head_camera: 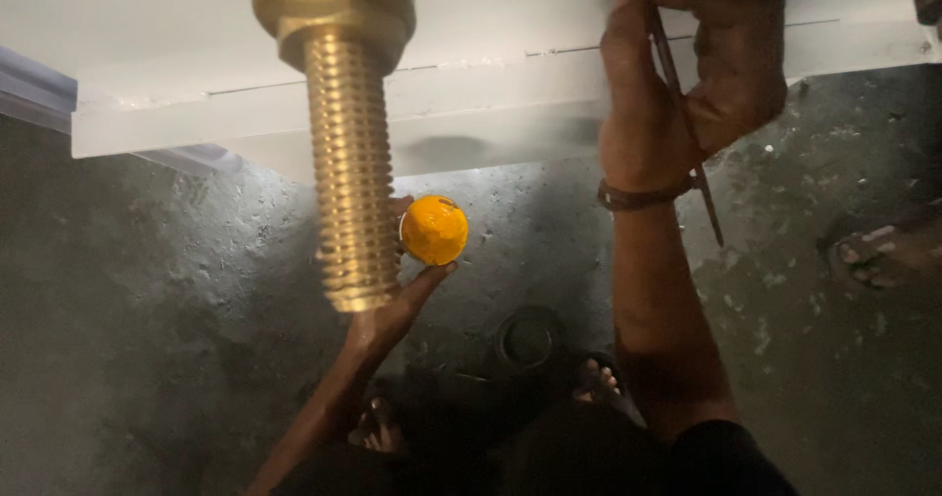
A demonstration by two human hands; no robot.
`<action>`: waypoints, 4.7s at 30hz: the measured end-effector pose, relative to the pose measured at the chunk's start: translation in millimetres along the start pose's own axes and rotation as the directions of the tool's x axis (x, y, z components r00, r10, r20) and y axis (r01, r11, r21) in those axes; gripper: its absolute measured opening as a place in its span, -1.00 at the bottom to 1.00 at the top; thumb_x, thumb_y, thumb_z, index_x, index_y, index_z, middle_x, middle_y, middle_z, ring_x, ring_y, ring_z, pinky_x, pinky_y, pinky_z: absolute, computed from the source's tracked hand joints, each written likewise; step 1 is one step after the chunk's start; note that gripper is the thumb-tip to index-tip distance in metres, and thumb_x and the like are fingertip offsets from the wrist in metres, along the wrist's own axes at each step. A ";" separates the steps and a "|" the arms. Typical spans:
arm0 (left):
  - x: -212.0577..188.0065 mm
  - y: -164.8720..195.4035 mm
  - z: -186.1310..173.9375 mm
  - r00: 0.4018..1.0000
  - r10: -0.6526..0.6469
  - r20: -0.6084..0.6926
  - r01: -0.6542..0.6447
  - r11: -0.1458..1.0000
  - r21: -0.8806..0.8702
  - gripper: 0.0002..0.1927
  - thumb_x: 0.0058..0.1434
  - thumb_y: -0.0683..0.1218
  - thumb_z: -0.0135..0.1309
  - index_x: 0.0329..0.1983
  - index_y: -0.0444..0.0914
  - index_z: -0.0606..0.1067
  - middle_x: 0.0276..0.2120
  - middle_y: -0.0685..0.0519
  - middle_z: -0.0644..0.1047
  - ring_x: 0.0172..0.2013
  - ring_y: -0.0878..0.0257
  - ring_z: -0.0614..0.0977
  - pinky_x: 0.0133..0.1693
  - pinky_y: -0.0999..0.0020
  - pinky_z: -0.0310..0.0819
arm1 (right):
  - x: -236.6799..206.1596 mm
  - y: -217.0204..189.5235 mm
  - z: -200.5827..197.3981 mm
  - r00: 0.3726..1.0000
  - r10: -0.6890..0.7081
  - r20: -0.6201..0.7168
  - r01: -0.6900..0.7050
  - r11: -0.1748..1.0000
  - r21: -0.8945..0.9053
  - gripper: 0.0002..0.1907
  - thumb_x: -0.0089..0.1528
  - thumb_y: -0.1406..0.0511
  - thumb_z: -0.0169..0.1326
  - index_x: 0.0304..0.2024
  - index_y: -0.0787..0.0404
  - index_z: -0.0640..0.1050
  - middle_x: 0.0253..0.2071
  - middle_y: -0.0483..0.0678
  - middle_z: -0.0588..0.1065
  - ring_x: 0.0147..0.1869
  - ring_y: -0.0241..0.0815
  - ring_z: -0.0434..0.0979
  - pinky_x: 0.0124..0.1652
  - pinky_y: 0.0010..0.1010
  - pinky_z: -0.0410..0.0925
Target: The person holds a small can of yellow paint and stirs it with a paintbrush, stirring continuously while standing near machinery. They then walk across the workshop floor carrying the can and dip the brush into a larger paint can among other cans on the floor.
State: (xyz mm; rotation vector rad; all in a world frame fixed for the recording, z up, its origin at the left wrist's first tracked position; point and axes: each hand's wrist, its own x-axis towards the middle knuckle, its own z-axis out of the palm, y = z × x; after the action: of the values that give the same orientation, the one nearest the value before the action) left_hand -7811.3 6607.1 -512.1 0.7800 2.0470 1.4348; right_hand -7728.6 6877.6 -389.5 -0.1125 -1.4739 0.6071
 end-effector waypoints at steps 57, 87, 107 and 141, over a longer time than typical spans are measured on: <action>-0.5 23.6 -1.1 0.958 0.279 -0.064 -0.280 0.960 -0.004 -0.16 -0.02 -0.32 0.42 0.33 -0.19 0.32 0.31 -0.12 0.25 0.36 -0.06 0.39 0.31 0.05 0.44 | -118.8 -77.1 -50.8 0.613 0.412 0.675 -0.338 0.908 -0.247 -0.91 0.29 0.34 0.24 -0.17 0.21 0.62 -0.25 -0.04 0.63 -0.17 -0.25 0.60 -0.14 -0.38 0.41; 0.2 6.8 6.9 0.954 0.300 -0.017 -0.297 0.932 -0.208 -0.21 0.08 -0.38 0.32 0.34 -0.25 0.22 0.26 -0.12 0.38 0.31 0.02 0.49 0.31 0.03 0.47 | -3.9 -3.9 -32.4 1.000 0.027 -0.015 -0.027 0.999 0.029 -0.87 0.38 0.41 0.26 -0.04 0.20 0.60 -0.05 -0.10 0.60 -0.09 -0.37 0.58 -0.12 -0.50 0.45; -4.2 3.4 4.7 0.939 0.342 -0.024 -0.342 0.932 -0.122 -0.17 0.02 -0.40 0.34 0.35 -0.24 0.26 0.29 -0.09 0.27 0.34 -0.02 0.45 0.25 0.04 0.46 | -4.5 -8.3 -21.7 0.988 0.156 -0.012 -0.156 0.988 -0.012 -0.84 0.37 0.45 0.30 -0.05 0.17 0.60 -0.07 -0.14 0.59 -0.12 -0.43 0.53 -0.19 -0.57 0.37; -11.3 4.2 2.4 0.955 0.296 -0.020 -0.296 0.945 -0.141 -0.18 0.04 -0.37 0.33 0.35 -0.23 0.26 0.30 -0.12 0.27 0.35 -0.04 0.44 0.25 0.04 0.44 | -11.6 -4.2 -33.7 0.992 0.084 0.097 -0.081 0.996 -0.029 -0.85 0.40 0.47 0.28 -0.02 0.17 0.61 -0.03 -0.10 0.61 -0.10 -0.38 0.59 -0.16 -0.55 0.43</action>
State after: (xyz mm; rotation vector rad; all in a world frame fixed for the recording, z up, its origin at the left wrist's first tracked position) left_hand -7801.0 6601.8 -507.9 1.0609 1.8578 1.7210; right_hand -7695.1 6878.6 -402.2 -0.1656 -1.5781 0.6695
